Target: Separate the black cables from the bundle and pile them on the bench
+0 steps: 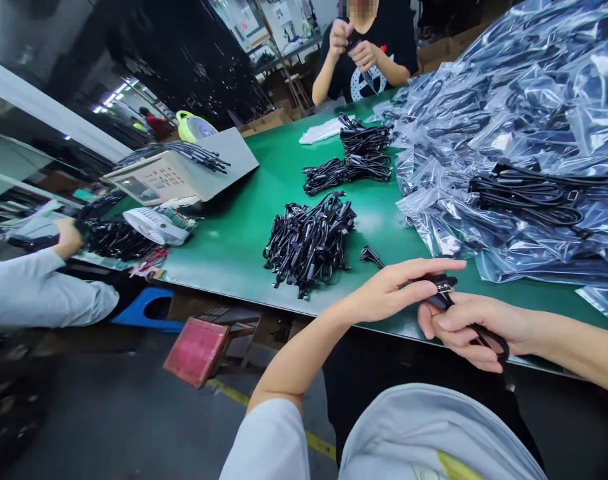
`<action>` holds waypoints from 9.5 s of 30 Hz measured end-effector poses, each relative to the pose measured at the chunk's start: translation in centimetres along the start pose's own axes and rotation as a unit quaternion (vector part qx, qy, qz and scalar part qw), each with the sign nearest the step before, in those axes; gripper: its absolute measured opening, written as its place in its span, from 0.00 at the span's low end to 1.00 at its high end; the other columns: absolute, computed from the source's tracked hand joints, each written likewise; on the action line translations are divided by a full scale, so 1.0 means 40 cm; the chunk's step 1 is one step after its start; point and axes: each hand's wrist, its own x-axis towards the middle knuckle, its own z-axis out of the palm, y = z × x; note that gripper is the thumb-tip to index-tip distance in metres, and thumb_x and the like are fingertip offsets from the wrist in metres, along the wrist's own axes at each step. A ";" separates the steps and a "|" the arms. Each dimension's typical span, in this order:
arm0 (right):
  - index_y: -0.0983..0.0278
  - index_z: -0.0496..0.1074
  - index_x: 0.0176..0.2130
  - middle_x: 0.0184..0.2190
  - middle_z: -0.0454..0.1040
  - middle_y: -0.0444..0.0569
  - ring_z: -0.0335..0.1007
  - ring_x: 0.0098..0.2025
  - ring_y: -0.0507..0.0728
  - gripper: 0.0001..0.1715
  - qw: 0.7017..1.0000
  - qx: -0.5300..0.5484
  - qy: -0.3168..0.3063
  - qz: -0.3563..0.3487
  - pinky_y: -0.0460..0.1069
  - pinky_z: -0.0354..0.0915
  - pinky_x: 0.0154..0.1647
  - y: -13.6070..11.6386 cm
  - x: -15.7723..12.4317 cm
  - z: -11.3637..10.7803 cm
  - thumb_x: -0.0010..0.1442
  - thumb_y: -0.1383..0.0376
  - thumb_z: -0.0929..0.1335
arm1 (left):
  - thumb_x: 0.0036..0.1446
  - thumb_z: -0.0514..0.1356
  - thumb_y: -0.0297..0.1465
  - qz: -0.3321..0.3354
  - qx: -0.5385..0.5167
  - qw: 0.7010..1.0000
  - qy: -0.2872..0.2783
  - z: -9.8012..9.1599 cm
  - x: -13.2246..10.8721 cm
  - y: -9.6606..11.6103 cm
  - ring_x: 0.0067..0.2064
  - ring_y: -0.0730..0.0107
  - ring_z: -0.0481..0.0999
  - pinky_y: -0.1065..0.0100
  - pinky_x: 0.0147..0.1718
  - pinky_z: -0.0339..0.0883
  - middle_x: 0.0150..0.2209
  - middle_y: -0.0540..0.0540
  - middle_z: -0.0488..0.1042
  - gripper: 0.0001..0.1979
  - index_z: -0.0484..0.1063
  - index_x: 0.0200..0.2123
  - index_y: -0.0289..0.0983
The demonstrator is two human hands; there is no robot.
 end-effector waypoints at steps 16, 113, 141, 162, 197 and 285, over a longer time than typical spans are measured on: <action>0.62 0.67 0.37 0.14 0.65 0.35 0.57 0.13 0.47 0.13 0.990 -0.099 0.094 0.037 0.43 0.60 0.16 -0.003 0.014 -0.061 0.67 0.55 0.67 | 0.71 0.57 0.44 -0.083 -0.045 0.994 0.053 -0.009 0.038 -0.083 0.58 0.61 0.79 0.63 0.60 0.68 0.56 0.42 0.81 0.21 0.79 0.56 0.39; 0.59 0.71 0.46 0.27 0.78 0.44 0.78 0.26 0.58 0.18 0.855 -0.353 0.337 -0.174 0.53 0.72 0.30 -0.024 0.006 -0.034 0.65 0.49 0.70 | 0.72 0.53 0.46 -0.029 -0.428 0.840 0.332 0.077 0.109 -0.073 0.39 0.69 0.76 0.63 0.48 0.71 0.34 0.48 0.72 0.19 0.73 0.38 0.37; 0.63 0.80 0.46 0.34 0.86 0.53 0.81 0.27 0.62 0.21 0.461 -0.702 0.472 -0.269 0.53 0.60 0.26 0.028 0.004 -0.054 0.74 0.60 0.60 | 0.71 0.58 0.40 -0.045 -0.327 0.872 0.361 0.152 0.115 -0.109 0.41 0.72 0.77 0.64 0.52 0.69 0.34 0.53 0.71 0.10 0.65 0.45 0.39; 0.57 0.71 0.41 0.30 0.80 0.46 0.78 0.32 0.61 0.27 0.773 -0.295 0.395 -0.399 0.54 0.72 0.35 -0.067 -0.071 -0.012 0.63 0.37 0.69 | 0.55 0.64 0.61 -0.139 -0.468 0.873 0.006 0.223 0.085 -0.058 0.17 0.79 0.62 0.70 0.20 0.63 0.22 0.58 0.61 0.31 0.67 0.38 0.37; 0.60 0.77 0.60 0.56 0.81 0.52 0.79 0.56 0.69 0.25 0.508 -0.639 0.478 -0.325 0.62 0.74 0.56 -0.058 -0.058 -0.070 0.70 0.68 0.60 | 0.59 0.66 0.52 -0.220 -0.441 0.857 0.149 0.158 0.031 -0.080 0.20 0.84 0.56 0.76 0.17 0.47 0.25 0.56 0.59 0.26 0.77 0.43 0.32; 0.60 0.71 0.28 0.25 0.68 0.40 0.59 0.28 0.53 0.20 0.874 -0.246 0.375 -0.185 0.49 0.56 0.27 -0.027 0.021 -0.029 0.51 0.52 0.80 | 0.51 0.75 0.44 -0.089 -0.197 0.924 0.314 0.076 0.001 -0.088 0.40 0.72 0.74 0.70 0.41 0.74 0.42 0.48 0.72 0.27 0.70 0.48 0.40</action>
